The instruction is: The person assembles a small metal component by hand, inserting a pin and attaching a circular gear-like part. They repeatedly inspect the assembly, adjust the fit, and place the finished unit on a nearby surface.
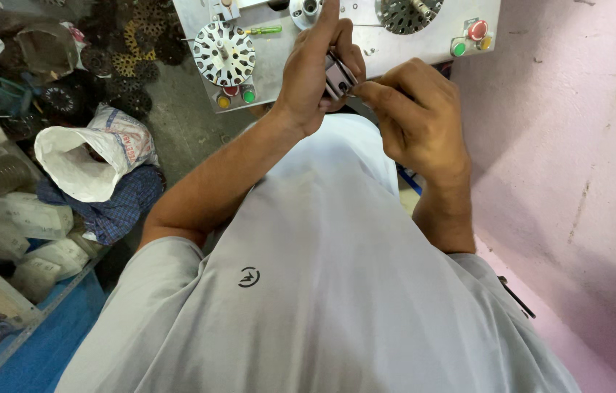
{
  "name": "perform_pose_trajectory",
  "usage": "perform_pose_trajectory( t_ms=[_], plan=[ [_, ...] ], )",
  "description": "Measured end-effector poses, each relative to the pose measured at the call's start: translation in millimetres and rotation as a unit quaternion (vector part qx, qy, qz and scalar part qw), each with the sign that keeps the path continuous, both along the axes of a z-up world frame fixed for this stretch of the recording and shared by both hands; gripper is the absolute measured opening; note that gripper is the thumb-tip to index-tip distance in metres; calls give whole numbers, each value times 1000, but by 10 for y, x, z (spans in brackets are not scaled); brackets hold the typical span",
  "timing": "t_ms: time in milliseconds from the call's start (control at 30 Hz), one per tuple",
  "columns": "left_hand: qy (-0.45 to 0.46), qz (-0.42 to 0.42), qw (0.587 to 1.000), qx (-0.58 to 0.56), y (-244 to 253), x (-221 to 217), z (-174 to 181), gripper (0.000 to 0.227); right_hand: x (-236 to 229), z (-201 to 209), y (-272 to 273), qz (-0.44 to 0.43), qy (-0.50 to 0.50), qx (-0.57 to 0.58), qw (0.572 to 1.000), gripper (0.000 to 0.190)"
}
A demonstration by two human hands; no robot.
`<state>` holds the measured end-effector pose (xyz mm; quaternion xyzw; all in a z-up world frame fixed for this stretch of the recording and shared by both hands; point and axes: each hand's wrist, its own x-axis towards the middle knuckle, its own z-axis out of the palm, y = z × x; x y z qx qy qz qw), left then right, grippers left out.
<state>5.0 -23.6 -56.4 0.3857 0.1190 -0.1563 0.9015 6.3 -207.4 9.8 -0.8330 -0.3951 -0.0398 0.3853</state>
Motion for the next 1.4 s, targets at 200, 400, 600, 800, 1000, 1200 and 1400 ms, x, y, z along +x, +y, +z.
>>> perform_pose_trajectory(
  t_ms=[200,400,600,800,1000,1200,1400],
  plan=[
    [30,-3,1000,-8,1,15,-57,61,49,76,45,5,-19,-52,998,15],
    [6,6,1000,-24,30,27,-80,63,117,48,76,10,-43,-67,997,16],
    [-35,116,990,72,6,54,-166,63,-19,-60,169,-26,64,-23,997,21],
    [-68,176,977,97,41,169,-391,64,-196,-333,436,-131,188,79,970,6],
    [-44,149,981,117,48,137,-645,67,-191,-482,444,-118,181,73,974,4],
    [131,4,991,-20,57,189,-660,64,160,-963,-572,-136,68,98,983,6],
    [151,-51,980,-115,-184,249,-614,34,1143,-2825,-1555,-401,79,-34,912,10]
  ],
)
